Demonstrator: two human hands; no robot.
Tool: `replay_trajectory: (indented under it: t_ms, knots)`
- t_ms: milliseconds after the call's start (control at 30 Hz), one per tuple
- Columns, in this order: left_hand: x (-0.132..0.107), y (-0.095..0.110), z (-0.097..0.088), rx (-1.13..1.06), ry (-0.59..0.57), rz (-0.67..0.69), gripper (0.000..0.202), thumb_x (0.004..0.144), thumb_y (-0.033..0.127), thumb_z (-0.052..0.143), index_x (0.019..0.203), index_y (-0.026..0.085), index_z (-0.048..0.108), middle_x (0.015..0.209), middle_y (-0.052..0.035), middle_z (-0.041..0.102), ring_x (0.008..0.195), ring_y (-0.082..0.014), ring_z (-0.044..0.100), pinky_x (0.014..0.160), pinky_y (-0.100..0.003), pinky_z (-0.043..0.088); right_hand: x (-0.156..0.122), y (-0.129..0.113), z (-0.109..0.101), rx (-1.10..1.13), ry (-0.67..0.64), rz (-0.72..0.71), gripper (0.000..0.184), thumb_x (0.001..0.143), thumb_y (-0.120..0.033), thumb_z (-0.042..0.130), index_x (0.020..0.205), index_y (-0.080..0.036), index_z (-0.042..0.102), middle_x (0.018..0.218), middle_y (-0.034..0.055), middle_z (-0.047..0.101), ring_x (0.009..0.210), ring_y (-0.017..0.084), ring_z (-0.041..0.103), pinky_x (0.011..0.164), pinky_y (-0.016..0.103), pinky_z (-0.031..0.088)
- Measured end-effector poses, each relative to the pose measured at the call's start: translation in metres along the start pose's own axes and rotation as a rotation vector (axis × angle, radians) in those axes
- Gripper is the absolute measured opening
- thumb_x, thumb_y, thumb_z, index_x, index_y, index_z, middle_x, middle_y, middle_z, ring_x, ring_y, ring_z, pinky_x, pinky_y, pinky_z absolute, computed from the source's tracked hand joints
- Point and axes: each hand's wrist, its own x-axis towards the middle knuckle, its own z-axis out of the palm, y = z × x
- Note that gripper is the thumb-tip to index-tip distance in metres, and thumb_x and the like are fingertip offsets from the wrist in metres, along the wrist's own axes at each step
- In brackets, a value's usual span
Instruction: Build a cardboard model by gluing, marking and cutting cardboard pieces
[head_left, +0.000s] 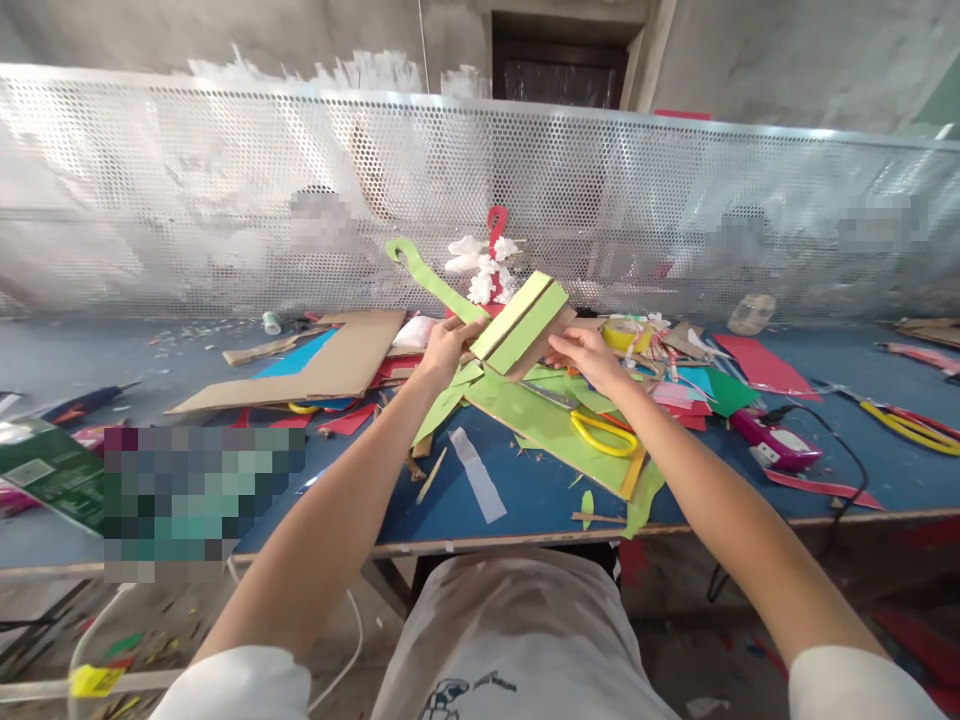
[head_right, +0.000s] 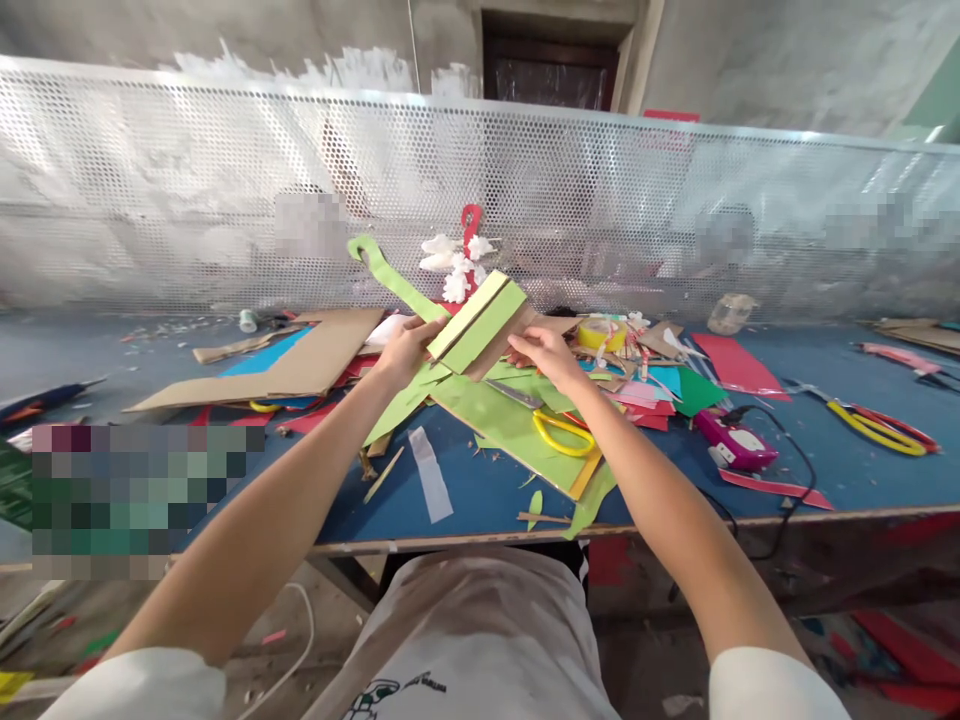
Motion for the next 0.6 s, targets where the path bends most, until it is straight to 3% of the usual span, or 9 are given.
replay_trajectory:
  t_ms: [133,333,600]
  knots:
    - [0.002,-0.004,0.0,-0.011,-0.011,0.006,0.057,0.065,0.048,0.107,0.085,0.022,0.06,0.069,0.0019,0.06,0.067,-0.0177,0.063,0.062,-0.032,0.046,0.004,0.004,0.0,-0.024,0.053,-0.048,0.066,0.063,-0.08,0.101,0.081,-0.023,0.073,0.081,0.0051,0.078,0.074,0.021,0.072,0.066,0.032,0.061]
    - [0.001,-0.012,-0.008,0.013,-0.155,0.029,0.064,0.072,0.053,0.106,0.07,0.024,0.049,0.06,0.0033,0.047,0.058,-0.0137,0.052,0.058,-0.032,0.042,0.007,0.004,0.001,-0.049,0.134,-0.201,0.07,0.067,-0.087,0.093,0.088,-0.024,0.068,0.082,0.0032,0.071,0.081,0.022,0.068,0.061,0.031,0.059]
    - [0.0,-0.018,-0.027,0.214,-0.176,0.049,0.055,0.076,0.054,0.104,0.064,0.023,0.06,0.054,-0.0005,0.05,0.058,-0.0184,0.051,0.061,-0.037,0.039,0.003,-0.003,0.005,-0.07,0.164,-0.239,0.066,0.075,-0.085,0.089,0.096,-0.026,0.067,0.088,0.0043,0.068,0.081,0.022,0.067,0.063,0.033,0.061]
